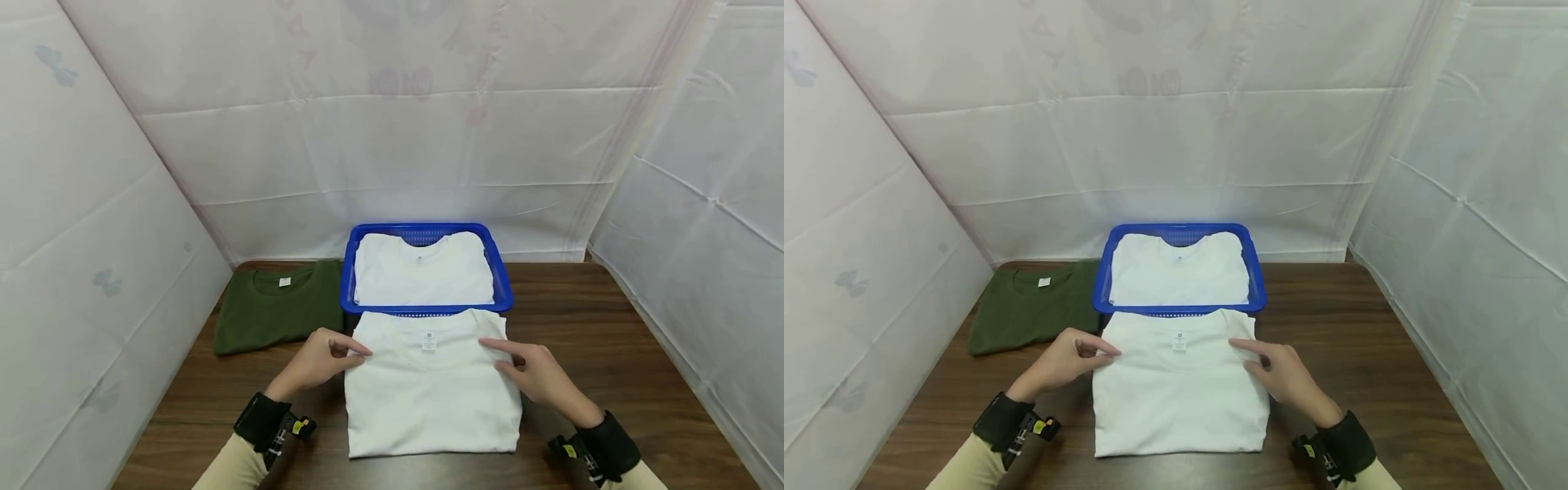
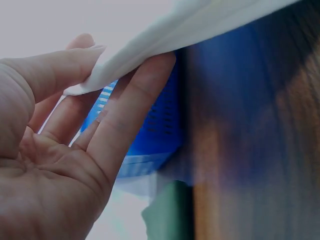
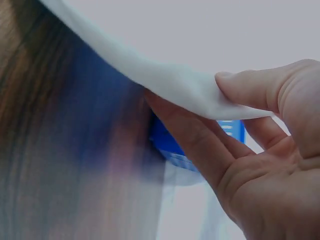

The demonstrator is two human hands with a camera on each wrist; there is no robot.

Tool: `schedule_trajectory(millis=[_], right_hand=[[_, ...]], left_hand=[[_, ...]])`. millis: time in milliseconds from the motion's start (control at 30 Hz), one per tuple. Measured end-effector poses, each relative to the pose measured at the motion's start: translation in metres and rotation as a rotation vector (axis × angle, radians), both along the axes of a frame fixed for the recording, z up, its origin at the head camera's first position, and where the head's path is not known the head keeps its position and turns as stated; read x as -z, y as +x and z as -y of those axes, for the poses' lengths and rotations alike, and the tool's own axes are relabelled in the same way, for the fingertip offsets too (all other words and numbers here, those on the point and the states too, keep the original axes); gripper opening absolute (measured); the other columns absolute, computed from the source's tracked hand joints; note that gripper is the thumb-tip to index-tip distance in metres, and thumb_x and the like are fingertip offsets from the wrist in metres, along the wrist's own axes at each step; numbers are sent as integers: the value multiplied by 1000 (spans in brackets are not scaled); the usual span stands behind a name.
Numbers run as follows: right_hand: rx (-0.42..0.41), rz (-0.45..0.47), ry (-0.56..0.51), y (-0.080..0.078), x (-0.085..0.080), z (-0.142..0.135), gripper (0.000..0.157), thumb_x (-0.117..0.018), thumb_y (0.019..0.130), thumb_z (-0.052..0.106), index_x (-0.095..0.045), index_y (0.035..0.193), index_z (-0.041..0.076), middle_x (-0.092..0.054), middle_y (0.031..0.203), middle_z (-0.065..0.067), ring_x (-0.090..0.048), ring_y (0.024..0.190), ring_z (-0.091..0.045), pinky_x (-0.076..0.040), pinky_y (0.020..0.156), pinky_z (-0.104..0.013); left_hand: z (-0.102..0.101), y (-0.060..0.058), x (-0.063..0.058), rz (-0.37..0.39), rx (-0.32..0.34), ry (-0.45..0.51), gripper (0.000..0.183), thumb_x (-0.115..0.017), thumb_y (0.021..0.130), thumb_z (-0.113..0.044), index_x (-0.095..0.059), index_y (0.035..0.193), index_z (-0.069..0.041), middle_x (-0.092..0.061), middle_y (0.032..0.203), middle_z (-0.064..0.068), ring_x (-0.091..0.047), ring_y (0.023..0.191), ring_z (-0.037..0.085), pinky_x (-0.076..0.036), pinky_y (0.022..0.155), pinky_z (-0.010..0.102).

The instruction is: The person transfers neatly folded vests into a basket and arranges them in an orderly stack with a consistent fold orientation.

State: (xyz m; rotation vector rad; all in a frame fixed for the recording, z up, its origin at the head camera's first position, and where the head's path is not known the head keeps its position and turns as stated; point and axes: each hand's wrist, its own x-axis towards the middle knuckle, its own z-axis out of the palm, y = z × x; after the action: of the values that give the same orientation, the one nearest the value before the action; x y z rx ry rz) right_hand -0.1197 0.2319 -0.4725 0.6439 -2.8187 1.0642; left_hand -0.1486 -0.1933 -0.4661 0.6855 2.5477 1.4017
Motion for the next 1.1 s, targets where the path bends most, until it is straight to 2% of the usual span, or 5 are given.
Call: schedule_trajectory(millis=[133, 333, 567, 833, 1100], right_hand=[[-19, -112, -38, 0, -10, -2, 52, -76, 88, -5, -71, 134, 19, -71, 124, -14, -57, 72, -6, -51, 63, -25], [-44, -237, -68, -5, -24, -5, 54, -74, 88, -8, -69, 137, 16, -69, 131, -11, -60, 79, -6, -56, 69, -24], [-26, -312, -109, -8, -34, -4, 51, -69, 92, -11, -71, 132, 20, -69, 120, -2, -31, 52, -1, -35, 49, -20], [-35, -475, -89, -18, -54, -3, 40, -70, 89, -14, -78, 117, 12, -55, 75, 10, -38, 59, -2, -34, 54, -17], [-57, -577, -107, -37, -81, 0, 42, -66, 90, -16, -77, 120, 11, -50, 75, 10, -35, 60, -4, -31, 56, -19]], left_hand=[[1, 2, -13, -45, -6, 38, 13, -77, 93, -14, -84, 103, -21, -57, 64, 0, -40, 52, 7, -36, 49, 22], [-3, 0, -27, -124, -26, 77, 12, -77, 94, -13, -84, 101, -20, -75, 83, -2, -43, 55, 7, -41, 56, 21], [-9, -3, -41, -182, -64, 114, 16, -75, 94, -5, -84, 95, -18, -73, 76, -2, -41, 54, 6, -38, 54, 21], [-19, -4, -63, -300, -170, 87, 19, -76, 93, -5, -84, 98, -21, -78, 95, -5, -55, 60, 11, -42, 55, 23], [-24, -14, -83, -458, -224, 131, 18, -73, 97, -10, -81, 111, -18, -74, 87, -4, -59, 66, 6, -46, 61, 23]])
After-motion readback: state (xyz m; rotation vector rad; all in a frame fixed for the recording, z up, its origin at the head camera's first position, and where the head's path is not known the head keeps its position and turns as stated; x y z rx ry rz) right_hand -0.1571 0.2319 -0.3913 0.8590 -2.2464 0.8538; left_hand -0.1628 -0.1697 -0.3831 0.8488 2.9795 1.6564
